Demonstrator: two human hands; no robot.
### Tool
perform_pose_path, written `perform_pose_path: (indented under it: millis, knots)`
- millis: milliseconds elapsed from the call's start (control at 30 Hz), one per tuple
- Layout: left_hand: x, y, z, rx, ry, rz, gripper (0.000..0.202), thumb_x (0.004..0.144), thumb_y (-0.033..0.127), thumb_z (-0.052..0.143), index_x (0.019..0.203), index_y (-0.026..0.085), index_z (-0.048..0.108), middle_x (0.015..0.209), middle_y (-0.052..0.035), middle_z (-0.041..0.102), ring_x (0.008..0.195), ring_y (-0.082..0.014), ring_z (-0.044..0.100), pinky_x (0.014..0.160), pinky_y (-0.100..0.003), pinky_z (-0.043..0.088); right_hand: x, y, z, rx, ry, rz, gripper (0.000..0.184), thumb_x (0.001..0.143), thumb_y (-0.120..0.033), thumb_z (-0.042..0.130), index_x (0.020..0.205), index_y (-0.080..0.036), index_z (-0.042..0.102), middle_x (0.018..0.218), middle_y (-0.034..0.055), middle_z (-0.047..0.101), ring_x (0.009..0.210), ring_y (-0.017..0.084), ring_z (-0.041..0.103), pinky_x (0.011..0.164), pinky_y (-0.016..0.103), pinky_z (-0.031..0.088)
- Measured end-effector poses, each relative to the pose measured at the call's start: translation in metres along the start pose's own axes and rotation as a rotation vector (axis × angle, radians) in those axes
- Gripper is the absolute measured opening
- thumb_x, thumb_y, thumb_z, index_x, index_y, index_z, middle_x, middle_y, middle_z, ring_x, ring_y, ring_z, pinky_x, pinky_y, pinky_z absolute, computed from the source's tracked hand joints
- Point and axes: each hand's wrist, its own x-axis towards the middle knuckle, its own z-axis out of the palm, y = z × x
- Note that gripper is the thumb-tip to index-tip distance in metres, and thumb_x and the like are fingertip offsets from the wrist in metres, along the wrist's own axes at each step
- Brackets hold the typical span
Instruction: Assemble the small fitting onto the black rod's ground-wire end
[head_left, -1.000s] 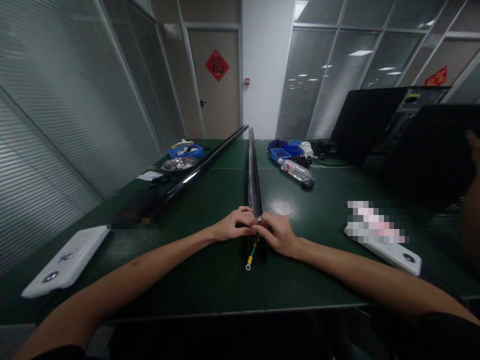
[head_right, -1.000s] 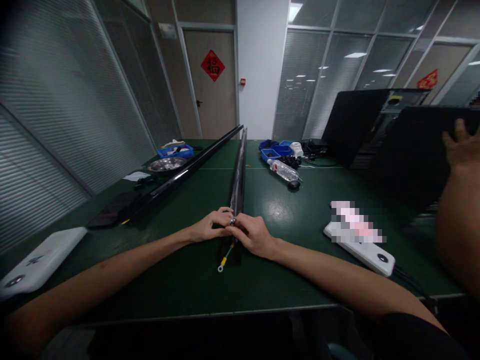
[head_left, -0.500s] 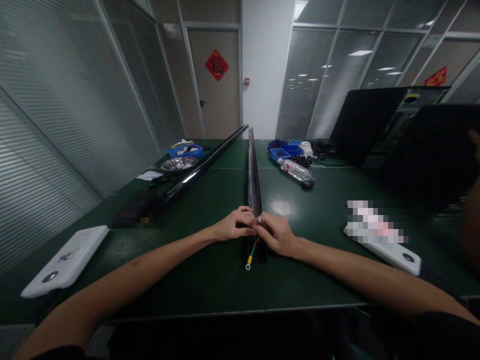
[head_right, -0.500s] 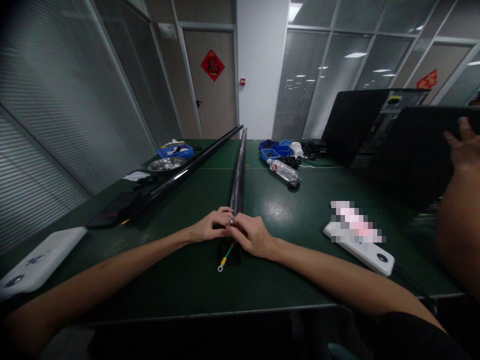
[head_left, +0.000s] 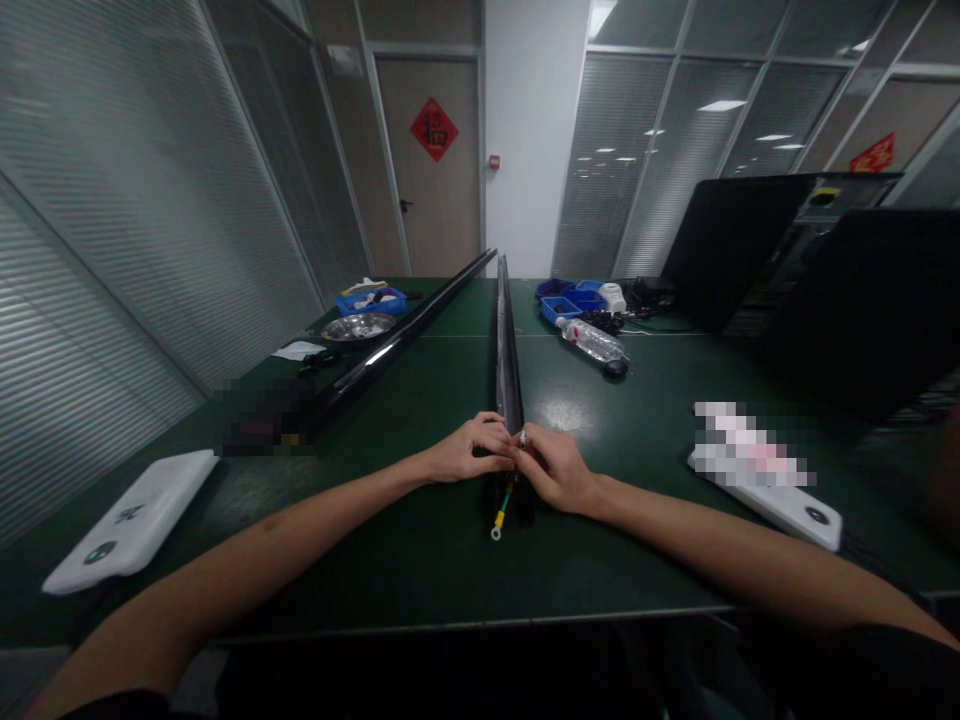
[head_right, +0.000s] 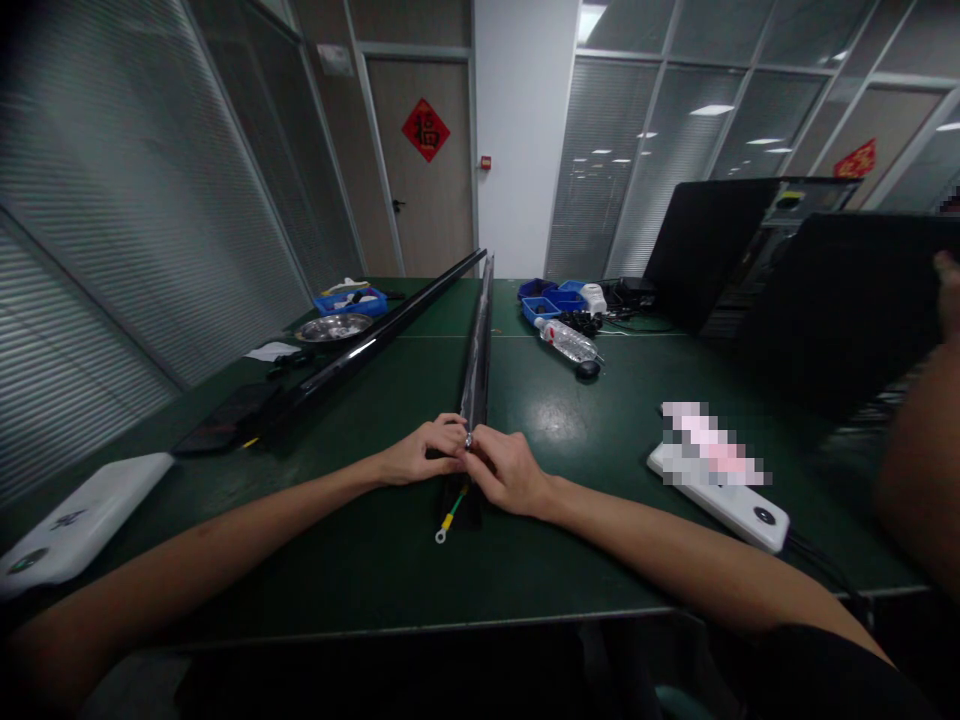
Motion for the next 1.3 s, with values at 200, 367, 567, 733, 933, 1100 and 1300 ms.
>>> perform_pose_path:
  millis: [200,367,567,733,933,1100,1300]
  knots:
    - [-0.0002,0.0012,-0.0003,-0.007,0.004,0.004,0.026,0.100,0.042,0.060,0.098,0.023,0.077,0.101,-0.0023,0.074,0.101,-0.0181,0.065,0.117,-0.041,0.022,0.0000,-0.0003,-0.0002,-0.002,-0.002,-0.002,0.016,0.102,-0.022,0.048,0.086,-0.020,0.051,0.072,-0.0002,0.052,0.061,0.014,0.049,0.058,0.027,0.038]
    - [-0.0003,0.0024,-0.0010,-0.013,-0.005,0.001,0.024,0.100,0.041,0.060,0.101,0.023,0.077,0.103,-0.0026,0.074,0.102,-0.0182,0.065,0.117,-0.042,0.022,0.0011,-0.0014,-0.0012,0.007,-0.009,-0.002,0.016,0.102,-0.021,0.047,0.087,-0.019,0.052,0.073,0.0002,0.052,0.061,0.014,0.050,0.058,0.027,0.039]
    - [-0.0004,0.0011,-0.0009,-0.012,-0.006,0.004,0.021,0.100,0.038,0.061,0.102,0.025,0.077,0.103,-0.0019,0.074,0.101,-0.0178,0.065,0.117,-0.042,0.021,0.0018,-0.0023,-0.0023,0.016,-0.012,0.003,0.017,0.103,-0.022,0.046,0.088,-0.020,0.052,0.073,0.0009,0.054,0.061,0.015,0.051,0.059,0.028,0.040]
    - [-0.0009,0.0018,-0.0014,-0.006,-0.009,-0.010,0.019,0.100,0.037,0.062,0.102,0.025,0.077,0.103,-0.0017,0.074,0.101,-0.0179,0.065,0.117,-0.042,0.021,0.0003,-0.0004,-0.0012,0.016,-0.019,0.009,0.017,0.103,-0.024,0.047,0.088,-0.020,0.053,0.074,0.0012,0.055,0.062,0.016,0.052,0.059,0.028,0.041]
    - [-0.0008,0.0000,-0.0007,0.008,-0.005,0.002,0.021,0.100,0.038,0.061,0.101,0.024,0.077,0.101,-0.0022,0.075,0.100,-0.0178,0.065,0.117,-0.041,0.022,0.0009,-0.0014,-0.0023,0.016,-0.018,0.000,0.018,0.103,-0.023,0.046,0.086,-0.020,0.052,0.073,0.0007,0.053,0.062,0.015,0.051,0.058,0.028,0.040]
    - [0.0002,0.0013,-0.0005,0.000,0.009,0.006,0.026,0.100,0.043,0.061,0.098,0.022,0.077,0.098,-0.0027,0.074,0.100,-0.0180,0.065,0.116,-0.040,0.023,0.0006,-0.0010,-0.0020,0.003,-0.010,-0.003,0.020,0.104,-0.025,0.045,0.086,-0.020,0.052,0.072,0.0002,0.053,0.061,0.014,0.050,0.058,0.027,0.039]
    - [0.0015,0.0039,-0.0021,-0.051,0.016,-0.002,0.032,0.099,0.048,0.061,0.091,0.020,0.074,0.092,-0.0018,0.074,0.093,-0.0171,0.065,0.115,-0.041,0.025,0.0007,-0.0006,-0.0003,-0.012,0.009,0.007,0.024,0.106,-0.031,0.045,0.086,-0.020,0.053,0.072,0.0005,0.054,0.061,0.014,0.051,0.057,0.027,0.039]
